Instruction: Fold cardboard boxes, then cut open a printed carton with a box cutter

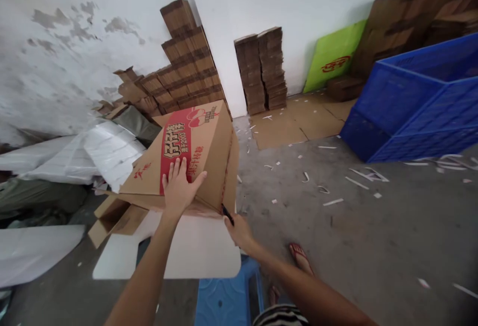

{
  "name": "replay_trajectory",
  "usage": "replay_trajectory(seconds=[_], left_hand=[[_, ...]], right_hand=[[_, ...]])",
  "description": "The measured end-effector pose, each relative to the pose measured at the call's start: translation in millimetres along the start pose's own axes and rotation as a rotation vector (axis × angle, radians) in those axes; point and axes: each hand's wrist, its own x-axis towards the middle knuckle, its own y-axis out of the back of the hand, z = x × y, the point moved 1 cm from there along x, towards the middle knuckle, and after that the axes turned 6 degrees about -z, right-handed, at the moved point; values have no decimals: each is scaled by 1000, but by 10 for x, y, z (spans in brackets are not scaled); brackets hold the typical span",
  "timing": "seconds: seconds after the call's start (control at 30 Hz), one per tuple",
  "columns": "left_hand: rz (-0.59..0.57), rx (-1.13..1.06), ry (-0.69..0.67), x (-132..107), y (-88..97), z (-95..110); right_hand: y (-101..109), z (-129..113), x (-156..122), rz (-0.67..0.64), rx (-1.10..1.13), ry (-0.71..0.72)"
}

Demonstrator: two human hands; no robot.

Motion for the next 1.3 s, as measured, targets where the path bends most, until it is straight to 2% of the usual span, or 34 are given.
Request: replay_trajectory(seconds=[0.2,0.37,0.5,0.6,0.73,0.8,0.97,1.1,1.2,1.3], left_hand=[[-11,-3,-11,-22,-3,-12],[-18,7,-12,-21,-12,-4],[-28,1,-4,-33,-13,14],[-35,-6,-4,-36,-14,19],[-36,-12,-7,-33,-22,15],[-39,-10,-12,-32,-26,11],[-21,-15,-21,-21,-21,17],[-35,-6,-13,-1,-13,26],[-26,-4,-9,11,-17,13],[-16,-1,-16,16,-28,-3]], right_hand=[[-54,273,-271,104,-258,137],[-161,193,-171,216,-321,293],[-282,218,39,225,-389,267],[-365,465,91,195,-401,255],[-435,822,11,159,-411,179],[-465,828,-1,161,-400,166],[-522,616,161,184,-352,215],[-563,885,166,119,-340,104],[-692,1082,78,94,-308,21],[-945,982,37,25,-211,29]])
